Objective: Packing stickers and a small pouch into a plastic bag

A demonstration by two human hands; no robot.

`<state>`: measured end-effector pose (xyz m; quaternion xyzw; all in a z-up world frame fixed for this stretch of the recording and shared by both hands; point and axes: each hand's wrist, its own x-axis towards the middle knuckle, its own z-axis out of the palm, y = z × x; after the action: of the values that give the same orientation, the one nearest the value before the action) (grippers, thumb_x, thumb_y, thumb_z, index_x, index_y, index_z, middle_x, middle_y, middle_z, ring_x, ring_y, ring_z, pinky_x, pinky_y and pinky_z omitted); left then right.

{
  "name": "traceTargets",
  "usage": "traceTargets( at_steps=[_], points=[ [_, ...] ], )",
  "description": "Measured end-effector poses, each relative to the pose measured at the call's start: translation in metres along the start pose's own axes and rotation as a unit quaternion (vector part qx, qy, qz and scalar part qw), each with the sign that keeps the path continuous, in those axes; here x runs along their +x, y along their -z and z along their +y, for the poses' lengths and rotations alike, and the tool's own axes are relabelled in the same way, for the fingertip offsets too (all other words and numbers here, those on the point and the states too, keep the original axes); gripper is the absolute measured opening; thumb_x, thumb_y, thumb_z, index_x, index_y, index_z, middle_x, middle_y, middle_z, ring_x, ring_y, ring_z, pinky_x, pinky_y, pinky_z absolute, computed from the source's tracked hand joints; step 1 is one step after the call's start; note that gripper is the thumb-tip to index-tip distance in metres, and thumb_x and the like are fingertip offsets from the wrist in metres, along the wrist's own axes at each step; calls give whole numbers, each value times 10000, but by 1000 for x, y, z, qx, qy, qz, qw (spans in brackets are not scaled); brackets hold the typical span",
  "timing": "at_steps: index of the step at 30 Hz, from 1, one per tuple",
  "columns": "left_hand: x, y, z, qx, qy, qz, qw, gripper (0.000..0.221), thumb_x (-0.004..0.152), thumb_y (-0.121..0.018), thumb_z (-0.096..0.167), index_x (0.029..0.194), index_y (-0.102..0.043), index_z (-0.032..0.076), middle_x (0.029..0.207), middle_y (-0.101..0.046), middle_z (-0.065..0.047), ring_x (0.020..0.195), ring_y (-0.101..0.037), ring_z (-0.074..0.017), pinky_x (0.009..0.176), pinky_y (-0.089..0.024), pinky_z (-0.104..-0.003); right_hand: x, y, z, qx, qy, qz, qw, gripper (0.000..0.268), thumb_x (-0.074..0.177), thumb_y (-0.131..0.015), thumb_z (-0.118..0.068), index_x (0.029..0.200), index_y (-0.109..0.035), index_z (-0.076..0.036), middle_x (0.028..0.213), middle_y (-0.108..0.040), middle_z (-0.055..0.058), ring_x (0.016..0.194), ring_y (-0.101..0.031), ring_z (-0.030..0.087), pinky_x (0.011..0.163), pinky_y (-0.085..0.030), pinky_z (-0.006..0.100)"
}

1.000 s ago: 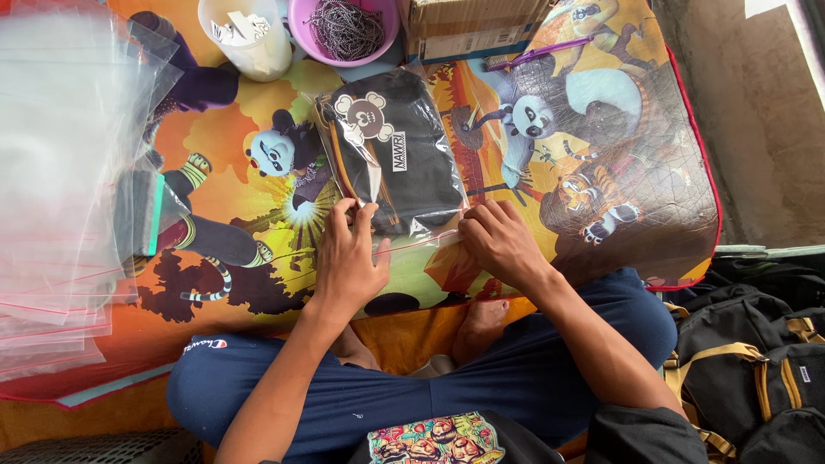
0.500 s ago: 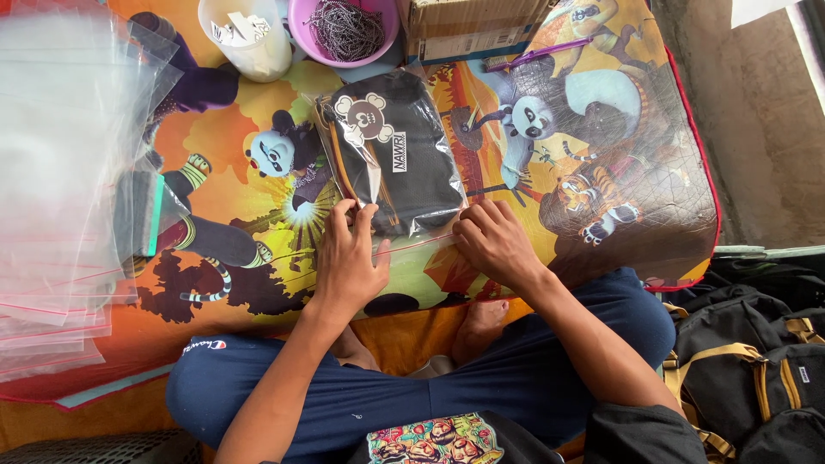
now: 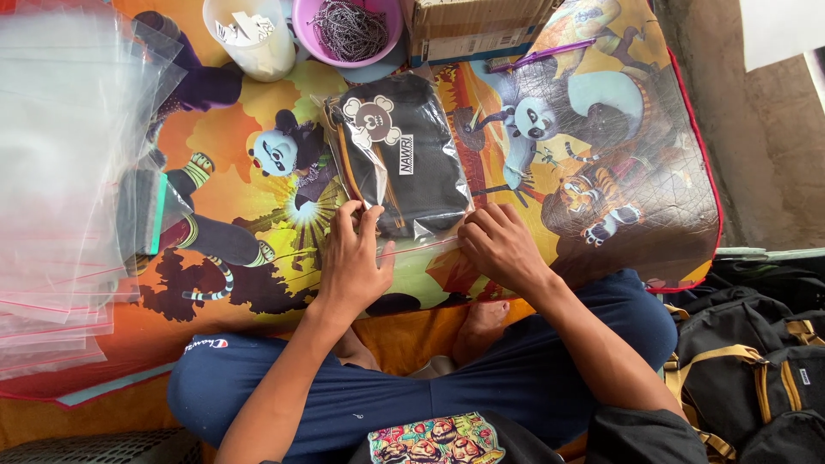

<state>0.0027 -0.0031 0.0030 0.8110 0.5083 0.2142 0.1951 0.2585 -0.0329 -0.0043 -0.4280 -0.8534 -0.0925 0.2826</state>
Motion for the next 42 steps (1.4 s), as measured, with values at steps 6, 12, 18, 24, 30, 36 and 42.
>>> traceTargets(
  at_steps=[6,12,18,24,30,36,42],
  points=[
    [-1,-6,-4,13,-7,5,1000,497,825,-665,205,1286,-526,81,1263,-439,-200,1011,-585,-384,773,-541,-521,0,-8,-3,12,-6,7,1000,95,855,-690,-86,843,-596,-75,807,-560,102,754,-582,297,706,-475,406],
    [-1,-6,-5,16,-9,1,1000,523,821,-675,206,1305,-520,83,1277,-436,-202,1034,-581,-391,783,-537,-522,0,-8,0,14,21,16,1000,134,914,-613,-70,786,-573,-74,796,-559,96,731,-578,286,698,-466,387],
    [0,2,4,-11,-7,-24,1000,517,842,-658,174,1327,-527,55,1293,-445,-242,1064,-587,-406,812,-535,-522,4,4,-3,9,25,12,1000,145,916,-598,-72,773,-570,-70,775,-548,94,723,-577,285,708,-467,388],
    [-1,0,2,-18,-20,-23,999,535,839,-647,174,1343,-526,44,1315,-444,-253,1087,-581,-400,813,-526,-500,3,1,-5,9,9,-12,1000,119,845,-692,-92,808,-580,-74,778,-539,93,735,-574,291,703,-468,402],
    [-3,-6,-4,-12,-35,-8,999,606,817,-665,184,1387,-503,57,1347,-438,-242,1107,-570,-417,810,-520,-530,4,-9,-8,14,20,-8,1000,107,899,-648,-95,820,-578,-76,772,-527,90,718,-570,287,693,-463,386],
    [-3,-4,-6,-24,-43,0,999,584,829,-643,180,1385,-508,62,1344,-448,-243,1111,-573,-422,846,-512,-520,7,-9,-7,21,29,-21,999,140,943,-594,-123,811,-569,-85,757,-524,83,708,-567,281,657,-445,378],
    [-2,-2,-7,-33,-43,-6,999,560,845,-633,179,1379,-512,63,1351,-455,-253,1124,-578,-415,882,-508,-511,10,-13,-7,26,28,-33,999,115,887,-653,-129,815,-571,-92,763,-516,84,725,-559,291,669,-445,398]
  ],
)
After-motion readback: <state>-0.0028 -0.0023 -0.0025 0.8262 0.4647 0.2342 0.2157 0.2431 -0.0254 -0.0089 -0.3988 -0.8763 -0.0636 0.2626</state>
